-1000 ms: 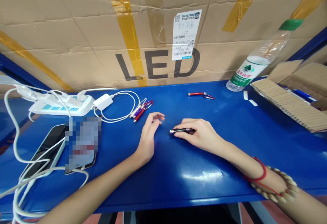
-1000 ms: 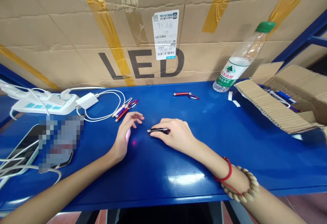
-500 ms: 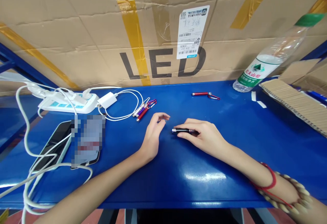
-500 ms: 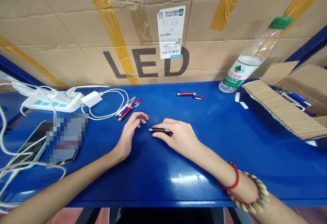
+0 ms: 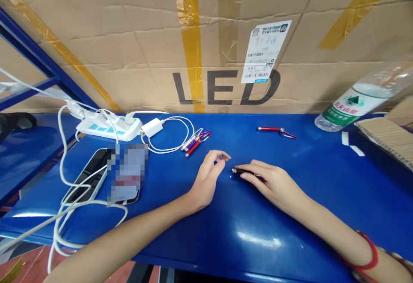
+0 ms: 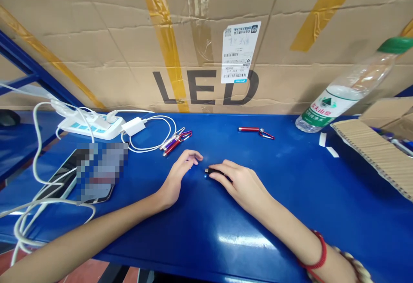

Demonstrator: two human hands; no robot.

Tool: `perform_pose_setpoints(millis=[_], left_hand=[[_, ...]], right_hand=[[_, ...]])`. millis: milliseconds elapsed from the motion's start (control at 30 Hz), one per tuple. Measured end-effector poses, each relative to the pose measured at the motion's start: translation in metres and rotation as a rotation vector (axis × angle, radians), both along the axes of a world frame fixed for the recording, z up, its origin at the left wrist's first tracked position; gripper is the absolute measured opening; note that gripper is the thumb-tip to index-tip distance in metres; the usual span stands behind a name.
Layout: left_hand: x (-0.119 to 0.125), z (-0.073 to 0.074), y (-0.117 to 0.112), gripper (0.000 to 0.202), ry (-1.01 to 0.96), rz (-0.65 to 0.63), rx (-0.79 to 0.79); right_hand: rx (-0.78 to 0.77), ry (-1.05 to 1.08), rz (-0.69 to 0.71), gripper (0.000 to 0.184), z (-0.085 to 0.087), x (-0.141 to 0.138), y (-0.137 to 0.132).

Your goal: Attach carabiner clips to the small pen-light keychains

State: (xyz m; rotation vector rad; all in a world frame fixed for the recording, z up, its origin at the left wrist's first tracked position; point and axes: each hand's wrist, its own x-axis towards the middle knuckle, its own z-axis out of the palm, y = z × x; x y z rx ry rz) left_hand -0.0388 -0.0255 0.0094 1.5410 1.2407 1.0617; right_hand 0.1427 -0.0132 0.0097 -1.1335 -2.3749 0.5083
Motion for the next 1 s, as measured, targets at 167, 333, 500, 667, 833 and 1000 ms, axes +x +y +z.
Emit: perform_pose_setpoints(millis=[167,333,500,667,833,1000], left_hand=[[-0.002,-0.0014,0.0014,0.022,-0.021,-0.013,0.015],[-0.0027,-0.0018,0.0019,0.024,0.009,-0.031,0.009],[-0.0032,-0.0032,0.0029,0.025,0.015,-0.044,0.021],[-0.0028,-0.0042,0.004,0.025,0.024,-0.041,0.02],[-0.0019,-0.0043,0.0041,0.024,0.005,-0.035,0.006],[-0.0021,-0.0015,0.0029,0.024,-0.004,-0.043,-0.009]], right_hand=[[-0.037,-0.001,0.038,0.03,-0.0017,0.0019,0.0022],[-0.021,-0.032,0.075,0.031,-0.004,0.0043,0.003],[0.022,-0.088,0.04,0.03,-0.0045,0.0083,0.0073],[-0.011,-0.07,0.021,0.025,-0.0007,0.0071,0.008],[-0.038,-0.01,0.026,0.025,0.0018,0.0039,0.003],[-0.067,-0.015,0.004,0.024,0.0015,0.004,0.0025]])
